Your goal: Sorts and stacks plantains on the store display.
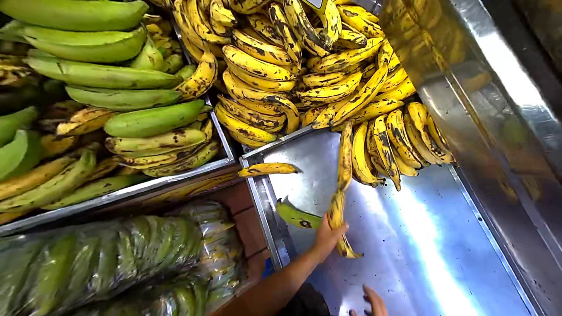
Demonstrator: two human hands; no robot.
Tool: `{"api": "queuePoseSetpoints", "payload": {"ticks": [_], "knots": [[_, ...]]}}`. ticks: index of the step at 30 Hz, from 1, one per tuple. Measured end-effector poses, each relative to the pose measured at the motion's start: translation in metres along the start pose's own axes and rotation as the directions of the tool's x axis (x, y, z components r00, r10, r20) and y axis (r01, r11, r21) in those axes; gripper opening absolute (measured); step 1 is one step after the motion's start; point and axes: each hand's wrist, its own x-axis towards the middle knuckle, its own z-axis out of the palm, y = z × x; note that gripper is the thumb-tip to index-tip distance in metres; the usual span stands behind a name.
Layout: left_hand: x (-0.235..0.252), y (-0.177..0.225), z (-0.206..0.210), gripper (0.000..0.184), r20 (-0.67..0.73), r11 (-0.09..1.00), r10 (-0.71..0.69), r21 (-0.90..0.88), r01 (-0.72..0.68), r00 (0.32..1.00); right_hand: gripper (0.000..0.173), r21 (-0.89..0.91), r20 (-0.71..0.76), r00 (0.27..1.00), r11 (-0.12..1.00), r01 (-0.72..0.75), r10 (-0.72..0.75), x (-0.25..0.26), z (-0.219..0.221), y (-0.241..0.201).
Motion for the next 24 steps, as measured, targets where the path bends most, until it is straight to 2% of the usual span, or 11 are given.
{"api": "queuePoseSetpoints", "payload": {"ticks": [2, 3, 5, 6, 7, 9, 11, 13, 17, 20, 24], "knots": [[-0.051, -0.001, -0.002, 0.076, 0.334, 0.993, -0.061, 0.118, 0.023, 0.941, 0.094, 0.151, -0.142, 0.990, 0.988, 0.011, 0.011, 0.014, 0.004, -0.007], [-0.064, 0.004, -0.005, 0.066, 0.528, 0.978, -0.112, 0.209, -0.001, 0.842, 0.104, 0.259, -0.154, 0.986, 0.965, -0.025, 0.067, 0.024, 0.003, -0.011], [-0.062, 0.018, -0.011, 0.057, 0.726, 0.922, -0.202, 0.368, -0.123, 0.658, 0.092, 0.553, -0.118, 0.958, 0.819, -0.156, 0.262, 0.043, 0.004, -0.011], [-0.052, 0.027, -0.011, 0.057, 0.691, 0.905, -0.182, 0.396, -0.156, 0.699, 0.082, 0.647, -0.069, 0.945, 0.735, -0.202, 0.321, 0.053, 0.006, 0.000], [-0.036, 0.040, -0.009, 0.052, 0.587, 0.918, -0.108, 0.368, -0.145, 0.803, 0.075, 0.680, -0.037, 0.935, 0.695, -0.234, 0.352, 0.061, 0.010, 0.013], [0.015, 0.071, -0.002, 0.046, 0.235, 0.956, 0.036, 0.274, -0.101, 0.971, 0.074, 0.611, -0.078, 0.908, 0.739, -0.282, 0.411, 0.070, 0.021, 0.043], [0.075, 0.109, 0.008, 0.061, -0.070, 0.976, 0.139, 0.180, -0.124, 0.988, 0.080, 0.381, -0.137, 0.883, 0.847, -0.372, 0.449, 0.073, 0.029, 0.070], [0.128, 0.142, 0.020, 0.084, -0.195, 0.975, 0.204, 0.126, -0.181, 0.959, 0.086, 0.116, -0.160, 0.877, 0.891, -0.438, 0.452, 0.069, 0.034, 0.089], [0.182, 0.152, 0.045, 0.113, -0.234, 0.970, 0.224, 0.145, -0.194, 0.946, 0.077, -0.151, -0.176, 0.900, 0.892, -0.425, 0.399, 0.038, 0.045, 0.110], [0.170, 0.140, 0.031, 0.105, -0.152, 0.968, 0.237, 0.116, -0.221, 0.959, 0.063, -0.050, -0.127, 0.903, 0.906, -0.420, 0.411, 0.008, 0.048, 0.119], [0.127, 0.112, 0.001, 0.102, 0.016, 0.948, 0.122, 0.295, -0.121, 0.992, 0.062, 0.057, -0.065, 0.877, 0.880, -0.472, 0.475, -0.012, 0.061, 0.126]]}}
